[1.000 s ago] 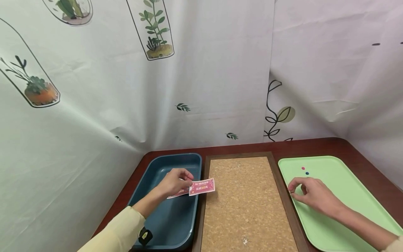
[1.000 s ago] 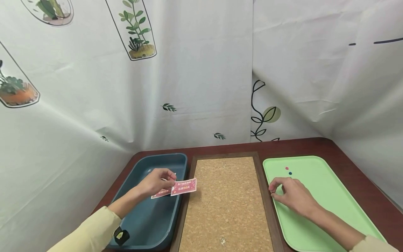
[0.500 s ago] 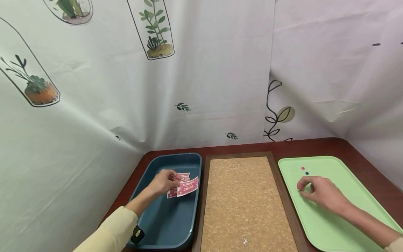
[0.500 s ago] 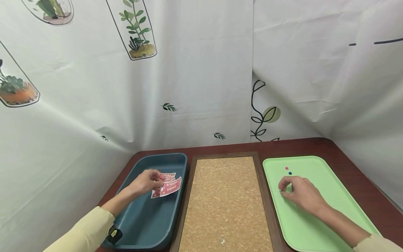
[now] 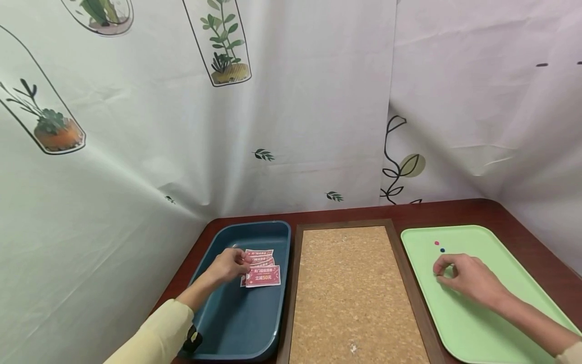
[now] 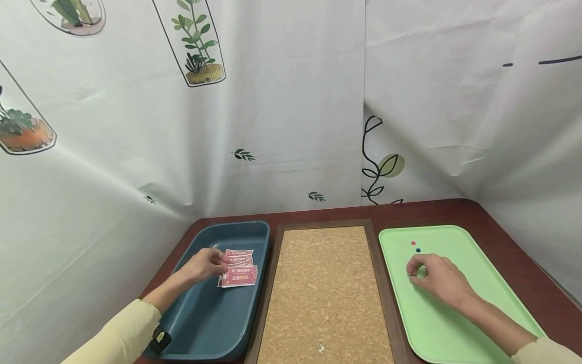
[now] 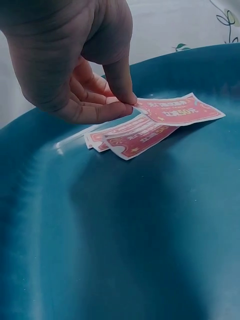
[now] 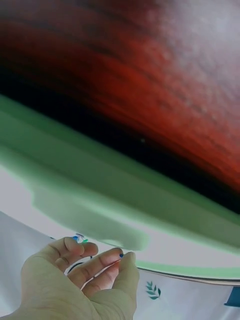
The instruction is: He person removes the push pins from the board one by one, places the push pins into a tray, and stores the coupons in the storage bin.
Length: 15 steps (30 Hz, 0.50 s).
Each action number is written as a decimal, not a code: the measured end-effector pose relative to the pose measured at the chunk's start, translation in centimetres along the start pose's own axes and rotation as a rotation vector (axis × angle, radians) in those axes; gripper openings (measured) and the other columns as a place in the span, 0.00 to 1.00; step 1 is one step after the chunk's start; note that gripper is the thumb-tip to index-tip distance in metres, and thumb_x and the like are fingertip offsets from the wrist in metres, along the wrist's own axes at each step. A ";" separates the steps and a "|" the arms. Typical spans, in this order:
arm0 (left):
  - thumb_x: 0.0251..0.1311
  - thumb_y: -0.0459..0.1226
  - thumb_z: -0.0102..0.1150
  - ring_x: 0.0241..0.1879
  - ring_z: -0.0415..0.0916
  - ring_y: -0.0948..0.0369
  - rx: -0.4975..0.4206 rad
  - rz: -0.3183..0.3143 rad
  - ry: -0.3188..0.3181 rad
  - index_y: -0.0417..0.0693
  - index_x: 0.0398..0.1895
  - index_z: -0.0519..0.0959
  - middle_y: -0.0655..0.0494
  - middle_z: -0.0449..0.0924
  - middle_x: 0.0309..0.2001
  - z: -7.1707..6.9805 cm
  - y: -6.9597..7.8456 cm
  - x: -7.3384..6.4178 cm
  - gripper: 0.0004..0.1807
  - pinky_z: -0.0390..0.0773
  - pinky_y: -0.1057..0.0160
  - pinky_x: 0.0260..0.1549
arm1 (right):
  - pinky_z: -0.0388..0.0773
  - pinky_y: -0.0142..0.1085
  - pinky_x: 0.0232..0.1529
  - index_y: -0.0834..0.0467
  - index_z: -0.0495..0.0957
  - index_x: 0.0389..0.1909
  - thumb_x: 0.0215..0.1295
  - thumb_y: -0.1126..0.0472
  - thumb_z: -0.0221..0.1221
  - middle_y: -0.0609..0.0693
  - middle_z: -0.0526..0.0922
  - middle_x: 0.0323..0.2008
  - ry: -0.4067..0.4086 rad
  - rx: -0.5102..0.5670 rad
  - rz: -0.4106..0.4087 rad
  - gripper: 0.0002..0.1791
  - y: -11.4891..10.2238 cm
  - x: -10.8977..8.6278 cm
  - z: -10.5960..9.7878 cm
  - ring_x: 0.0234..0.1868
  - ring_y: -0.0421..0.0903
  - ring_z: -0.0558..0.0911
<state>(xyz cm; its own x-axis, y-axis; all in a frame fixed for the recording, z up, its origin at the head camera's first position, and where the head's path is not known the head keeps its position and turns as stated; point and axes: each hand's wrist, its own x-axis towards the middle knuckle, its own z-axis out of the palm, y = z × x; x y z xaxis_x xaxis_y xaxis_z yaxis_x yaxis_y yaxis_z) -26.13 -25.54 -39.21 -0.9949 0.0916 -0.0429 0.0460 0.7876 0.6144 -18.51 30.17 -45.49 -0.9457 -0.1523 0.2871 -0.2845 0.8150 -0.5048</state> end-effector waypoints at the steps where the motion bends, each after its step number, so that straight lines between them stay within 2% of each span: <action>1: 0.65 0.26 0.69 0.34 0.81 0.57 0.000 -0.003 0.000 0.35 0.41 0.83 0.49 0.83 0.36 -0.1 -0.1 0.0 0.05 0.85 0.58 0.35 | 0.68 0.33 0.27 0.50 0.84 0.32 0.56 0.69 0.74 0.39 0.82 0.29 -0.001 -0.001 0.004 0.12 0.1 0.0 0.0 0.26 0.33 0.70; 10: 0.65 0.26 0.69 0.31 0.79 0.57 0.031 -0.015 -0.008 0.36 0.40 0.83 0.51 0.82 0.33 -0.2 -0.5 0.0 0.04 0.85 0.58 0.35 | 0.67 0.34 0.26 0.49 0.83 0.32 0.56 0.69 0.74 0.39 0.81 0.29 0.002 -0.015 0.022 0.12 0.6 0.0 -0.2 0.27 0.34 0.70; 15: 0.64 0.26 0.70 0.31 0.78 0.59 0.082 -0.016 0.000 0.37 0.38 0.83 0.52 0.82 0.32 -0.4 -0.5 -0.1 0.04 0.84 0.59 0.33 | 0.66 0.34 0.25 0.50 0.83 0.33 0.58 0.69 0.73 0.40 0.82 0.29 0.001 -0.014 0.035 0.11 0.5 -0.1 -0.3 0.26 0.34 0.70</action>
<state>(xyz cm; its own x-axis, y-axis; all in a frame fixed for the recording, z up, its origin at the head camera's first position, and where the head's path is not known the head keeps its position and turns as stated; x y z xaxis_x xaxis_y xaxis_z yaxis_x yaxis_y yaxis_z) -26.05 -26.20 -39.24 -0.9956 0.0784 -0.0522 0.0372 0.8363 0.5471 -18.48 30.78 -45.54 -0.9548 -0.1233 0.2705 -0.2493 0.8276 -0.5029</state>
